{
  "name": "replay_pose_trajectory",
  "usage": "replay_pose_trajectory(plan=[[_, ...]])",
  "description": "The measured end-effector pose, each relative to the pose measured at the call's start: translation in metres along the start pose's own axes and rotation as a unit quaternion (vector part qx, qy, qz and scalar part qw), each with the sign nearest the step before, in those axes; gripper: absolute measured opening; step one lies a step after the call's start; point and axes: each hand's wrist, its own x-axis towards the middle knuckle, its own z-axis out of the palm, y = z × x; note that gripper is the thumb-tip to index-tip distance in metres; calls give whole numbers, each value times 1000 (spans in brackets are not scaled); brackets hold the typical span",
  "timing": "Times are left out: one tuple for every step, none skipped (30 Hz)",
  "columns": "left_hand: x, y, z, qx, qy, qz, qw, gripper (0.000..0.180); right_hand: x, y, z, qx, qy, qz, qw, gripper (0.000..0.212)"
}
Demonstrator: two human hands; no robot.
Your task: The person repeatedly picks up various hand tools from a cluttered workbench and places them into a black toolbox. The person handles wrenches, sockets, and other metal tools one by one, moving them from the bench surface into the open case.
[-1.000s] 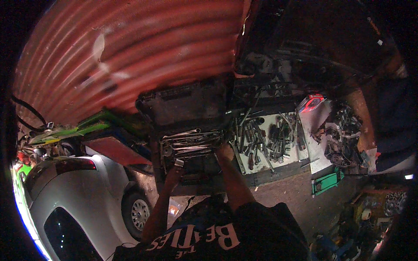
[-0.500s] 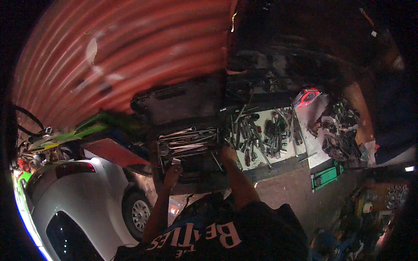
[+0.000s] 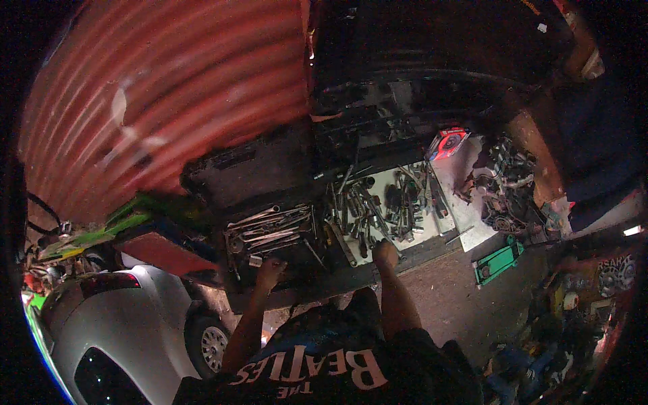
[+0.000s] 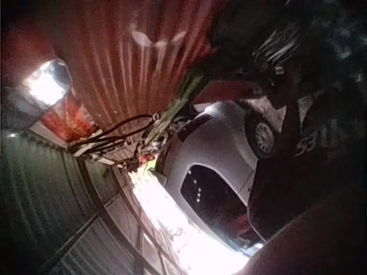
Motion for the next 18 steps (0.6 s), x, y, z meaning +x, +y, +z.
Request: replay_pose_trajectory(plan=[[7, -10, 6, 3, 4, 25, 1000, 37, -5, 5, -6, 10, 3, 12, 1000, 25], [11, -14, 14, 8, 3, 50, 999, 36, -7, 16, -9, 19, 6, 31, 999, 24], [15, -18, 19, 12, 2, 75, 997, 36, -5, 23, -12, 1, -15, 35, 999, 26], [15, -11, 27, 60, 39, 129, 989, 35, -3, 35, -15, -19, -36, 45, 998, 29], [11, 4, 38, 108, 73, 181, 975, 35, -2, 53, -16, -40, -58, 56, 996, 33], [8, 25, 53, 149, 102, 239, 954, 34, 2, 92, -6, -25, -27, 23, 999, 38], [5, 39, 57, 117, 72, 195, 971, 33, 0, 101, -3, -25, -28, 27, 999, 33], [5, 55, 61, 83, 41, 153, 984, 31, -2, 106, -4, -26, -27, 32, 999, 29], [7, 72, 67, 47, 10, 110, 993, 30, -1, 112, -6, -27, -25, 38, 999, 26], [7, 92, 70, 72, -1, 106, 992, 28, -1, 111, -11, -16, -26, 42, 999, 27], [7, 111, 72, 97, -9, 101, 990, 26, -3, 107, -20, -6, -28, 44, 999, 28], [10, 126, 78, 122, -18, 97, 988, 25, -3, 102, -29, 5, -29, 46, 998, 28], [20, 132, 88, 120, 1, 116, 986, 25, 1, 101, -35, 15, -35, 51, 998, 29], [35, 132, 100, 119, 19, 135, 983, 25, 6, 99, -39, 26, -42, 56, 997, 29], [50, 133, 112, 119, 37, 154, 980, 26, 11, 98, -42, 36, -49, 63, 996, 29], [65, 141, 123, 157, 31, 143, 977, 27, 16, 101, -43, 33, -52, 70, 996, 29], [81, 151, 134, 195, 27, 133, 971, 28, 22, 106, -45, 31, -55, 75, 995, 28], [94, 160, 144, 233, 21, 123, 965, 30, 27, 111, -45, 28, -58, 81, 995, 28]])
